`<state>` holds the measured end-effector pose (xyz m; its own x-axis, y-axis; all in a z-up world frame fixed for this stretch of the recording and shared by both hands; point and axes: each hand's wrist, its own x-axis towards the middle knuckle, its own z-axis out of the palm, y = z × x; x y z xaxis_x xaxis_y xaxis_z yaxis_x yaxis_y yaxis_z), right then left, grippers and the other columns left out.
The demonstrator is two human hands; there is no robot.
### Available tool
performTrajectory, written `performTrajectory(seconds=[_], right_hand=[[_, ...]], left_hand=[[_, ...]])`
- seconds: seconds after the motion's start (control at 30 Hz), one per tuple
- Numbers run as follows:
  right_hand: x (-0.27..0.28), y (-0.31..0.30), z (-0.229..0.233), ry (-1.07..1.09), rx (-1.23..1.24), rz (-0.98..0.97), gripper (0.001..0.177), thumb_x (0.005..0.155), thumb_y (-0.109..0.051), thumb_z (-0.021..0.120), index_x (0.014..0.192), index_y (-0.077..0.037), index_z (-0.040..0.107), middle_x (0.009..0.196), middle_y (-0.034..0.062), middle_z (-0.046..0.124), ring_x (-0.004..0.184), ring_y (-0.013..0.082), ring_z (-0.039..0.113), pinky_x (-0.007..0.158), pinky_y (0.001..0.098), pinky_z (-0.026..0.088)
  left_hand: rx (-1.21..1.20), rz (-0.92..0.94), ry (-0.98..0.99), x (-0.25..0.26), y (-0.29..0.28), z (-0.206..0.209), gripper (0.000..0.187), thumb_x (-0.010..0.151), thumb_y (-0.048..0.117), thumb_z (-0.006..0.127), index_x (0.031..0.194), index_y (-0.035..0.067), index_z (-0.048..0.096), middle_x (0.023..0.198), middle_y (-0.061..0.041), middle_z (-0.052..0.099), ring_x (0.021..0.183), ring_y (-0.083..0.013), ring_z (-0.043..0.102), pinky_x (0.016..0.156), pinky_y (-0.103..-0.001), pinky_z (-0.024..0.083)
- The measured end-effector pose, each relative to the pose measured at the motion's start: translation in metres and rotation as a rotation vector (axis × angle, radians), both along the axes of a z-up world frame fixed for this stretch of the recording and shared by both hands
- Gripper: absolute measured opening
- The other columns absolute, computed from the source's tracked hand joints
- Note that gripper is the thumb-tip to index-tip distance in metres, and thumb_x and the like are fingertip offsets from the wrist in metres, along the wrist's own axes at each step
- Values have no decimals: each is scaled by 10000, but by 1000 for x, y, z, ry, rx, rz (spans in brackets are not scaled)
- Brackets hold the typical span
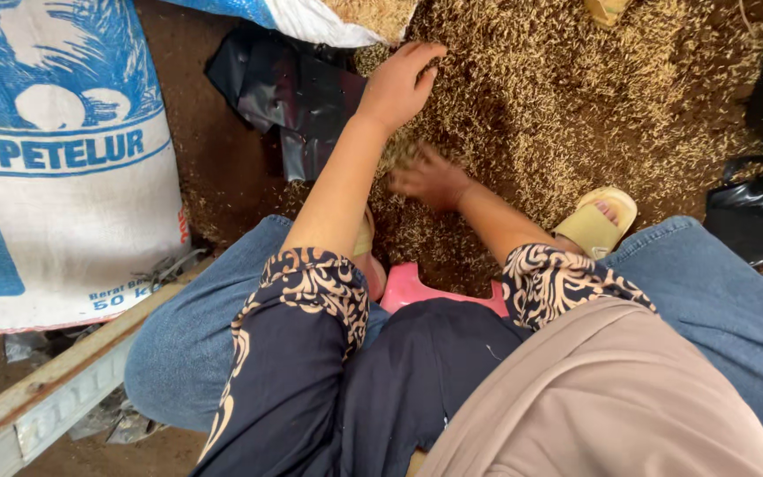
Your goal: The person scoops grains from a large sack using a scoop and fills black plastic bags. The person then places the filled bags aside and repeats the process.
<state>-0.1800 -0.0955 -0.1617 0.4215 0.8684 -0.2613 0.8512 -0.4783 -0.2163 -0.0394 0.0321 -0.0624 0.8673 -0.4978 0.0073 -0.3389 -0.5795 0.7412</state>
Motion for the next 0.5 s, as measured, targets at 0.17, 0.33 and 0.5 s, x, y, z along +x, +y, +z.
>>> performTrajectory(seconds=[0.17, 0.33, 0.5], right_hand=[[67, -34, 15, -149, -189, -88, 436, 1025, -307, 550, 1460, -319, 548, 1566, -68, 462, 1527, 265, 314, 1249, 667, 99], [115, -44, 24, -364, -180, -215, 503, 958, -345, 598, 1459, -372, 564, 1600, -83, 467, 1524, 242, 308, 1212, 692, 101], [160, -70, 59, -496, -156, -511, 554, 914, -264, 638, 1458, -360, 590, 1615, -25, 458, 1515, 304, 309, 1176, 693, 90]], left_hand=[[216, 41, 106, -17, 22, -9, 151, 994, 178, 594, 1083, 105, 692, 1112, -155, 701, 980, -394, 660, 843, -496, 536], [496, -131, 31, -64, 48, -39, 286, 871, 166, 686, 1144, 91, 643, 1212, -138, 619, 1133, -360, 591, 990, -513, 468], [728, -116, -234, -64, 79, -60, 586, 778, 40, 686, 1350, 135, 607, 1485, -139, 463, 1278, -320, 478, 1074, -494, 375]])
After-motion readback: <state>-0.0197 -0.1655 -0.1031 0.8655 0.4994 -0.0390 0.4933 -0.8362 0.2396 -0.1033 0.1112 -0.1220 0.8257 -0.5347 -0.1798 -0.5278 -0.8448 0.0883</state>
